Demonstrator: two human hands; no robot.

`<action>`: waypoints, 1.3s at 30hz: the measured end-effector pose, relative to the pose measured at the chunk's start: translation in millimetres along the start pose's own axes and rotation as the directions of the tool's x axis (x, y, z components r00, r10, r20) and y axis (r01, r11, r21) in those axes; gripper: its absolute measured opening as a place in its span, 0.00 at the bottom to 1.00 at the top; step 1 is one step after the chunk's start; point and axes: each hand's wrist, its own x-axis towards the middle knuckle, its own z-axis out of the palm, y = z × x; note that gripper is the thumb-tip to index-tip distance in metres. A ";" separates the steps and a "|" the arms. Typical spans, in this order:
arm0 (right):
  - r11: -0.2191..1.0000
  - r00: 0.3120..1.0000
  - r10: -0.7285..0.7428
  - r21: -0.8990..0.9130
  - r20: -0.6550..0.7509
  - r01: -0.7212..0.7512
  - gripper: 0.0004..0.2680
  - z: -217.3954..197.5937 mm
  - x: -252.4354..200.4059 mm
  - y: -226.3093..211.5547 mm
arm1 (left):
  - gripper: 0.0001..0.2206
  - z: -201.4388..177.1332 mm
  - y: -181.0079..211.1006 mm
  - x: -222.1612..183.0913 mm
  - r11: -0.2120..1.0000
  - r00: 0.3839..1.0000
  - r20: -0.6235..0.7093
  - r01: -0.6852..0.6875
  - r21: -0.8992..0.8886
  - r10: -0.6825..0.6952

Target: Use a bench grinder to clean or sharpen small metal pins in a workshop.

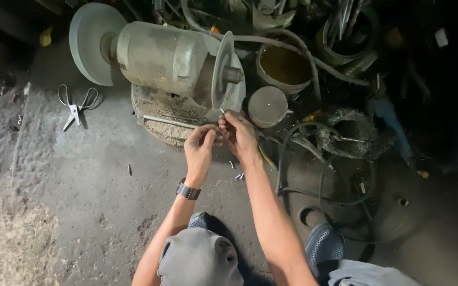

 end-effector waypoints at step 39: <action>0.991 0.997 -0.074 -0.111 0.036 0.078 0.05 20.8 -9.3 1.0 | 0.08 -8.5 -17.0 1.3 0.999 0.999 0.003 -0.037 -0.009 0.037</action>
